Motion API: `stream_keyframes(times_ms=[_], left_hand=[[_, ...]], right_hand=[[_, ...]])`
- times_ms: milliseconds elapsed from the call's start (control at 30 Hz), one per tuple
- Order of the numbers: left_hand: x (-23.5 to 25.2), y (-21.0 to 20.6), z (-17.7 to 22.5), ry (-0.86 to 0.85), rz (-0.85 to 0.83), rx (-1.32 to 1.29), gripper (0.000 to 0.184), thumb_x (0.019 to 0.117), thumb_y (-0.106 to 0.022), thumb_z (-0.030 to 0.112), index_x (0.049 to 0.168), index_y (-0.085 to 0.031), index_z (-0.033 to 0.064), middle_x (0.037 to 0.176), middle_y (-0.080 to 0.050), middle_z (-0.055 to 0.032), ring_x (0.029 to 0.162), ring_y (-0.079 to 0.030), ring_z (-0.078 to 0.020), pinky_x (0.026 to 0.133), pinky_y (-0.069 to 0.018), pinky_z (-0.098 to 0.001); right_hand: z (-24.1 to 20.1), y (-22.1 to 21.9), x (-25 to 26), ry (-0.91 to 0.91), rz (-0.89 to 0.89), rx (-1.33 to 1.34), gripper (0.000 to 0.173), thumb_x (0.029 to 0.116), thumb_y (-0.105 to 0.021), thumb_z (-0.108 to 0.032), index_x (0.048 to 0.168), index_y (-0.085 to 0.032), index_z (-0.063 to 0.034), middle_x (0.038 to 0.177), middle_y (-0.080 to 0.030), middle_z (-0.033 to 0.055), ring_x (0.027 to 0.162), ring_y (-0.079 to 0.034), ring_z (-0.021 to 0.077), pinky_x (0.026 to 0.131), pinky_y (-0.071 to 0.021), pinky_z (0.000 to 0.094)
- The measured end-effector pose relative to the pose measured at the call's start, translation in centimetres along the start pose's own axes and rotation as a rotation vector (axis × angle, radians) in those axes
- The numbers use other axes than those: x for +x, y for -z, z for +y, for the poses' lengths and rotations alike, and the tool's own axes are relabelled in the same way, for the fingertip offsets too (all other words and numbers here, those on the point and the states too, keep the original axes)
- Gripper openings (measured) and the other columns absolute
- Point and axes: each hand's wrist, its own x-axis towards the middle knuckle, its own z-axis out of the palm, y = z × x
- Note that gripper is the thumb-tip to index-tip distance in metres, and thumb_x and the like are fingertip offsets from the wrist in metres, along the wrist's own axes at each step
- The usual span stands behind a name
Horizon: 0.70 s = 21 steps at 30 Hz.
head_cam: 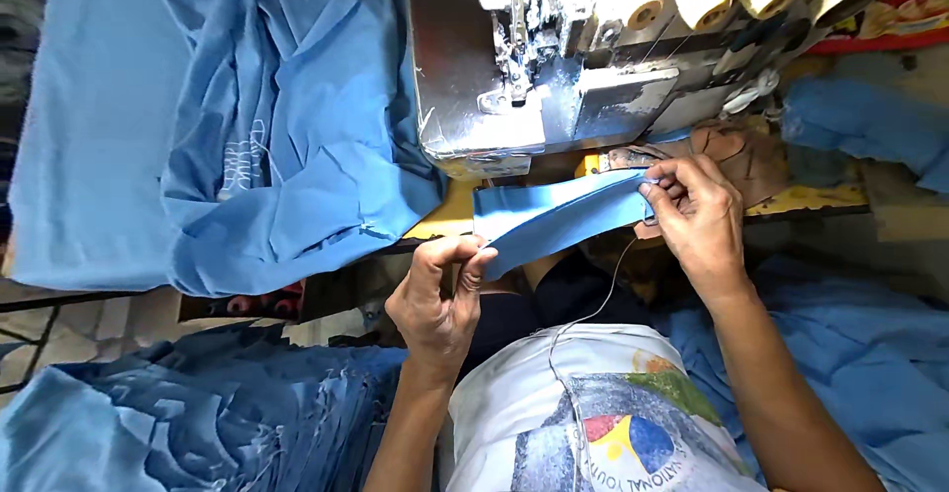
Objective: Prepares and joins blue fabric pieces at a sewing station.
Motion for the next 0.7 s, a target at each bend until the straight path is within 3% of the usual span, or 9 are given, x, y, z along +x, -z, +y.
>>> stream_keyframes(times_ms=[133, 200, 267, 367, 467, 533, 600, 633, 700], left_hand=[[0.7, 0.5, 0.0, 0.003, -0.005, -0.029, 0.015, 0.104, -0.061, 0.023, 0.104, -0.056, 0.0091, 0.098, -0.068, 0.0039, 0.098, -0.067, 0.001, 0.087, -0.0555, -0.0173], [1.3, 0.7, 0.2, -0.003, -0.012, -0.041, 0.014, 0.1048, -0.059, 0.024, 0.105, -0.056, 0.0101, 0.1, -0.069, 0.0049, 0.101, -0.068, 0.0005, 0.089, -0.0563, -0.0185], [1.8, 1.1, 0.5, 0.003, -0.011, -0.031, 0.014, 0.1051, -0.059, 0.024, 0.107, -0.056, 0.0103, 0.1, -0.069, 0.0062, 0.098, -0.067, 0.0029, 0.087, -0.0557, -0.016], [3.3, 3.0, 1.0, 0.041, 0.008, -0.008, 0.011, 0.1035, -0.062, 0.024, 0.107, -0.058, 0.0145, 0.096, -0.067, 0.0116, 0.09, -0.065, 0.0058, 0.081, -0.0548, -0.0138], [5.6, 6.8, 1.1, 0.081, 0.028, 0.052, 0.012, 0.1014, -0.065, 0.023, 0.112, -0.061, 0.0195, 0.101, -0.067, 0.0176, 0.093, -0.065, 0.0061, 0.084, -0.0557, -0.0168], [7.9, 8.9, 0.3, 0.011, 0.05, 0.203, 0.017, 0.1024, -0.063, 0.019, 0.114, -0.058, 0.0077, 0.101, -0.064, 0.0091, 0.091, -0.062, 0.0047, 0.083, -0.0533, -0.0177], [10.5, 9.6, -1.0, -0.017, 0.035, 0.46, 0.029, 0.1041, -0.06, 0.016, 0.113, -0.057, -0.0105, 0.099, -0.065, -0.0143, 0.087, -0.063, -0.0079, 0.08, -0.0528, -0.0243], [11.5, 9.2, -1.5, 0.031, -0.002, 0.575, 0.032, 0.1051, -0.057, 0.018, 0.117, -0.059, -0.0117, 0.103, -0.067, -0.0221, 0.089, -0.066, -0.0184, 0.081, -0.0543, -0.0322], [12.2, 7.1, -1.5, 0.129, -0.129, 0.663, 0.033, 0.1071, -0.051, 0.018, 0.126, -0.059, -0.0074, 0.122, -0.064, -0.0277, 0.111, -0.065, -0.0391, 0.095, -0.0508, -0.0527]], right_hand=[[0.2, 0.4, 0.3, 0.006, 0.031, 0.125, 0.013, 0.094, -0.065, -0.011, 0.104, -0.066, -0.0029, 0.114, -0.059, 0.0137, 0.081, -0.059, 0.0117, 0.065, -0.0491, 0.0235], [0.3, 0.8, 0.6, 0.064, 0.071, 0.216, 0.013, 0.0936, -0.062, -0.009, 0.104, -0.065, -0.0013, 0.119, -0.066, 0.0129, 0.093, -0.065, 0.01, 0.074, -0.0532, 0.0228], [0.2, 1.7, 0.9, 0.066, 0.051, 0.385, 0.014, 0.0961, -0.059, -0.006, 0.109, -0.061, -0.0024, 0.112, -0.069, 0.0045, 0.092, -0.065, 0.0028, 0.079, -0.0542, 0.0196], [-1.5, 3.5, 1.2, 0.014, -0.036, 0.651, 0.018, 0.0959, -0.063, -0.004, 0.111, -0.061, -0.0134, 0.09, -0.069, -0.0106, 0.073, -0.066, -0.0021, 0.065, -0.0579, 0.0162], [-4.5, 4.7, 1.4, 0.093, -0.072, 0.706, 0.019, 0.0953, -0.066, -0.006, 0.112, -0.069, -0.0152, 0.095, -0.072, -0.012, 0.08, -0.068, -0.001, 0.072, -0.0594, 0.0162], [-7.2, 4.2, 1.9, 0.148, -0.042, 0.726, 0.015, 0.0945, -0.067, -0.005, 0.106, -0.072, -0.0131, 0.095, -0.073, -0.0106, 0.078, -0.069, -0.0004, 0.07, -0.0603, 0.0169], [-9.4, 2.0, 3.0, 0.177, -0.026, 0.67, 0.008, 0.0949, -0.066, -0.005, 0.101, -0.069, -0.0087, 0.087, -0.071, -0.0084, 0.071, -0.067, -0.0021, 0.065, -0.0597, 0.0157], [-10.0, 0.4, 3.6, 0.17, -0.032, 0.618, 0.005, 0.0956, -0.066, -0.007, 0.1, -0.068, -0.007, 0.08, -0.067, -0.0062, 0.063, -0.064, -0.0022, 0.058, -0.0567, 0.0149], [-10.3, -2.6, 4.5, 0.154, -0.034, 0.518, 0.004, 0.0959, -0.064, -0.01, 0.098, -0.063, -0.0063, 0.065, -0.054, -0.0018, 0.048, -0.049, 0.0023, 0.043, -0.0425, 0.0178]])
